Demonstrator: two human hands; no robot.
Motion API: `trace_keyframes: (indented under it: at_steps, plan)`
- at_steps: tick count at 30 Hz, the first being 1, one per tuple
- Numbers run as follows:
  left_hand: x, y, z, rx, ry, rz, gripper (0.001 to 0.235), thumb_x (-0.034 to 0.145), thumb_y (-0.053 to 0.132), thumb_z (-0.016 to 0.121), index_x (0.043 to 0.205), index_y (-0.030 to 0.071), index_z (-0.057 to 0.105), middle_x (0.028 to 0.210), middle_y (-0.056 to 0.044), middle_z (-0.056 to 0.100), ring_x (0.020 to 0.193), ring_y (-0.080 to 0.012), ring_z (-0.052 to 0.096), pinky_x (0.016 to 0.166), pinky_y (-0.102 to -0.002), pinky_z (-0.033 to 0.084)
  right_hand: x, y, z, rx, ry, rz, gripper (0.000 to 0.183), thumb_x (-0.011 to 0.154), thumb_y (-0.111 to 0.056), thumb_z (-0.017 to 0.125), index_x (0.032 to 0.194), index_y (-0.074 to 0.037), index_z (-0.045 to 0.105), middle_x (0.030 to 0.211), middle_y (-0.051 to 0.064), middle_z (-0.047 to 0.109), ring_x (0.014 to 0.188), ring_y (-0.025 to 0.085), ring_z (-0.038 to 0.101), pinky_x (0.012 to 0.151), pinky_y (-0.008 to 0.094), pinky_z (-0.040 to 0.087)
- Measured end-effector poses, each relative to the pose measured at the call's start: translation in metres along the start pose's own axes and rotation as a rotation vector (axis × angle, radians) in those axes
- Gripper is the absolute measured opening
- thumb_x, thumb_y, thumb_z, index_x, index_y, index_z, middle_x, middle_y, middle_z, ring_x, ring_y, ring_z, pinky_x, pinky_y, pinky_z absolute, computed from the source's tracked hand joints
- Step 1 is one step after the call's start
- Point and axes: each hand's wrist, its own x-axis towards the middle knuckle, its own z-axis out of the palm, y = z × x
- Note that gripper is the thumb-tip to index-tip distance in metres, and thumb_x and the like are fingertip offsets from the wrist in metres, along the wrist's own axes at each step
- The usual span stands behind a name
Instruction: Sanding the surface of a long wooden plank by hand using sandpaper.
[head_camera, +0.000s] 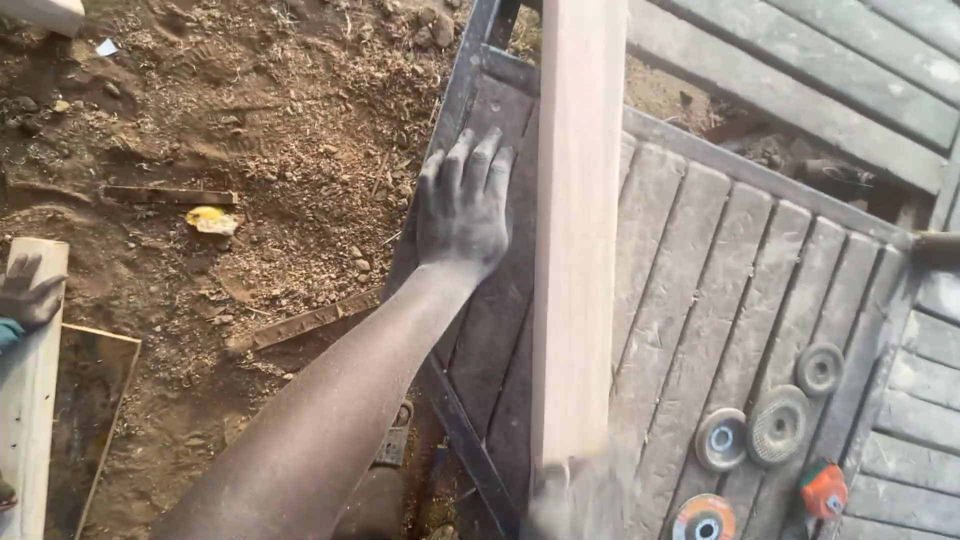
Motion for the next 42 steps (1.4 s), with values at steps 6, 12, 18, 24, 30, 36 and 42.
trace_keyframes:
  at_steps: [6,12,18,24,30,36,42]
  plan:
    - [0.001,-0.005,0.006,-0.024,-0.016,-0.016,0.037,0.101,0.014,0.036,0.128,0.017,0.061,0.137,-0.002,0.057,0.132,-0.0207,0.051,0.107,-0.041,0.038,0.118,-0.042,0.026,-0.132,-0.023,0.039,0.075,0.104,-0.053,0.035,0.165,-0.010,0.021,0.171,0.016,0.018,0.156,0.038,0.018,0.119,0.065,0.021]
    - [0.002,-0.002,-0.003,-0.097,-0.025,-0.090,0.035,0.098,0.012,0.039,0.125,0.015,0.061,0.134,-0.003,0.057,0.131,-0.0205,0.053,0.107,-0.040,0.040,0.100,-0.015,-0.012,-0.147,-0.144,0.069,0.061,0.099,-0.043,0.038,0.148,-0.007,0.036,0.163,0.021,0.029,0.151,0.040,0.024,0.120,0.055,0.020]
    - [0.006,-0.001,-0.009,-0.060,0.005,-0.083,0.032,0.097,0.010,0.040,0.120,0.013,0.063,0.131,-0.005,0.059,0.126,-0.0220,0.056,0.107,-0.040,0.041,0.124,0.028,0.040,-0.396,0.415,-0.452,0.026,0.103,-0.020,0.050,0.105,0.000,0.067,0.138,0.034,0.060,0.132,0.054,0.055,0.105,0.063,0.047]
    - [0.007,-0.003,-0.011,-0.054,0.006,-0.057,0.031,0.101,0.013,0.037,0.120,0.014,0.060,0.130,-0.003,0.057,0.127,-0.0191,0.054,0.106,-0.038,0.041,0.223,-0.009,0.020,0.176,-0.007,0.007,0.078,0.101,-0.053,0.047,0.163,-0.013,0.022,0.162,0.019,0.036,0.142,0.039,0.044,0.115,0.051,0.035]
    - [0.011,0.003,-0.029,-0.176,-0.133,-0.109,0.035,0.099,0.010,0.040,0.125,0.008,0.063,0.136,-0.008,0.059,0.129,-0.0288,0.055,0.109,-0.050,0.044,0.046,0.049,-0.007,0.167,-0.172,0.165,0.087,0.097,-0.055,0.036,0.162,0.000,0.020,0.161,0.027,0.035,0.144,0.043,0.037,0.114,0.052,0.030]
    - [0.010,0.008,-0.023,-0.112,-0.215,-0.122,0.036,0.100,0.014,0.041,0.130,0.009,0.059,0.138,-0.010,0.057,0.128,-0.0309,0.055,0.110,-0.052,0.042,0.155,-0.006,-0.005,0.184,-0.146,0.026,0.079,0.103,-0.048,0.031,0.159,0.005,0.019,0.163,0.030,0.026,0.150,0.043,0.024,0.122,0.054,0.017]
    - [0.016,0.008,-0.030,-0.038,-0.168,-0.113,0.035,0.104,0.015,0.045,0.135,0.005,0.057,0.131,-0.005,0.059,0.126,-0.0246,0.057,0.107,-0.044,0.046,0.365,-0.090,0.010,0.053,-0.256,0.017,0.081,0.104,-0.057,0.023,0.161,-0.002,0.005,0.170,0.021,0.013,0.156,0.037,0.017,0.125,0.056,0.017]
